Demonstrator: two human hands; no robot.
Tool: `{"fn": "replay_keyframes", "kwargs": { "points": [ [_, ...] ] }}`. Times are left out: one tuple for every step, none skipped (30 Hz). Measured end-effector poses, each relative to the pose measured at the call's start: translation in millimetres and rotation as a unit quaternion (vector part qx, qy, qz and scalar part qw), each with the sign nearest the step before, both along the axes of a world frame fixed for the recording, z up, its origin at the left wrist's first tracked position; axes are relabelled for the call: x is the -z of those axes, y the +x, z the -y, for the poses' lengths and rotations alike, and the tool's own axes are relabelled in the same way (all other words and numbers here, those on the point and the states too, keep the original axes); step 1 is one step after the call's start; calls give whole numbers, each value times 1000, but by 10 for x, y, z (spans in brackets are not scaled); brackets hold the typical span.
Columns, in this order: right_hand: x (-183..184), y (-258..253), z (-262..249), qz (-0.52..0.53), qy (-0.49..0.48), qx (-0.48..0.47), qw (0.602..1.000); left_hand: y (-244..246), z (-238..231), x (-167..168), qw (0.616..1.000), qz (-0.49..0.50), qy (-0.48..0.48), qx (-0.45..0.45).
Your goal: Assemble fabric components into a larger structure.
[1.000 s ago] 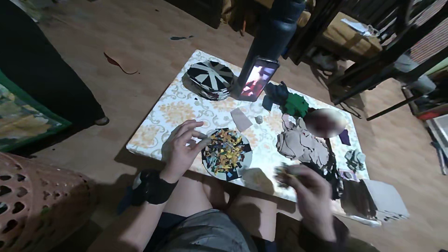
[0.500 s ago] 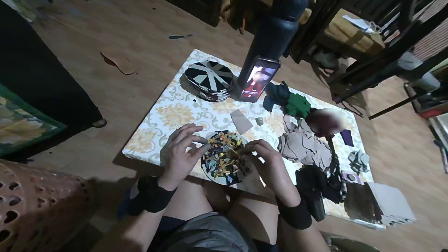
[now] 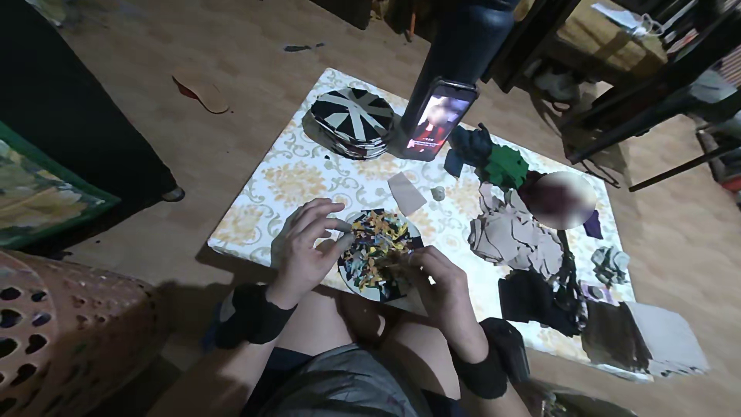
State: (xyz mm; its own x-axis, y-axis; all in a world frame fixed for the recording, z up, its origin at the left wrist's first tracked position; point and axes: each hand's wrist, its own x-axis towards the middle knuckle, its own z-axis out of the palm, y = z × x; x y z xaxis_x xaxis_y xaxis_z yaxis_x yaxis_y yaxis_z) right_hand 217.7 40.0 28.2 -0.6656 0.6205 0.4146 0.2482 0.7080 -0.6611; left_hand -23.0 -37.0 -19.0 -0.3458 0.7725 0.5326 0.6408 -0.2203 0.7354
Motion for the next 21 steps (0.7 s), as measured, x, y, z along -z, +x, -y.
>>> {"fn": "replay_keyframes", "kwargs": {
  "points": [
    [-7, 22, 21, -6, -1, -1, 1000, 2, 4, 6, 1000, -17, 7, 12],
    [0, 33, 52, -9, -5, -6, 1000, 9, 8, 13, 999, -38, 16, 30],
    [23, 30, 89, -7, -10, -13, 1000, 23, 4, 21, 997, -60, 27, 51],
    [55, 18, 125, 0, -14, -20, 1000, 39, -7, 31, 994, -82, 36, 69],
    [87, 3, 153, 15, -17, -25, 999, 49, -13, 36, 990, -106, 35, 82],
    [110, -15, 173, 32, -18, -31, 999, 51, -15, 37, 988, -125, 27, 91],
    [123, -31, 185, 45, -17, -36, 998, 49, -14, 34, 986, -132, 23, 99],
    [130, -42, 191, 50, -16, -39, 998, 44, -12, 29, 986, -133, 19, 101],
    [131, -46, 193, 51, -13, -39, 998, 39, -11, 25, 986, -130, 17, 100],
    [124, -45, 192, 49, -9, -36, 998, 36, -15, 25, 987, -127, 17, 97],
    [114, -40, 190, 45, -6, -32, 998, 37, -20, 25, 988, -124, 18, 94],
    [106, -35, 184, 41, -3, -27, 999, 38, -22, 23, 988, -124, 15, 92],
    [100, -30, 174, 36, 0, -21, 999, 40, -23, 22, 988, -126, 12, 89],
    [98, -26, 163, 29, 1, -15, 999, 42, -21, 22, 988, -129, 9, 87],
    [97, -22, 150, 20, 2, -9, 1000, 44, -19, 25, 988, -132, 8, 85],
    [97, -21, 134, 10, 0, -4, 1000, 46, -20, 27, 987, -134, 8, 83],
    [98, -20, 117, 1, -3, 1, 1000, 46, -20, 26, 987, -135, 9, 82],
    [94, -18, 104, -5, -7, 6, 1000, 46, -19, 24, 988, -134, 10, 81],
    [87, -14, 94, -6, -13, 8, 1000, 44, -17, 24, 988, -133, 10, 80],
    [83, -11, 88, -6, -17, 8, 1000, 43, -16, 22, 988, -132, 9, 79],
    [84, -10, 87, -3, -21, 6, 1000, 42, -17, 22, 988, -132, 9, 79]
  ]
}}
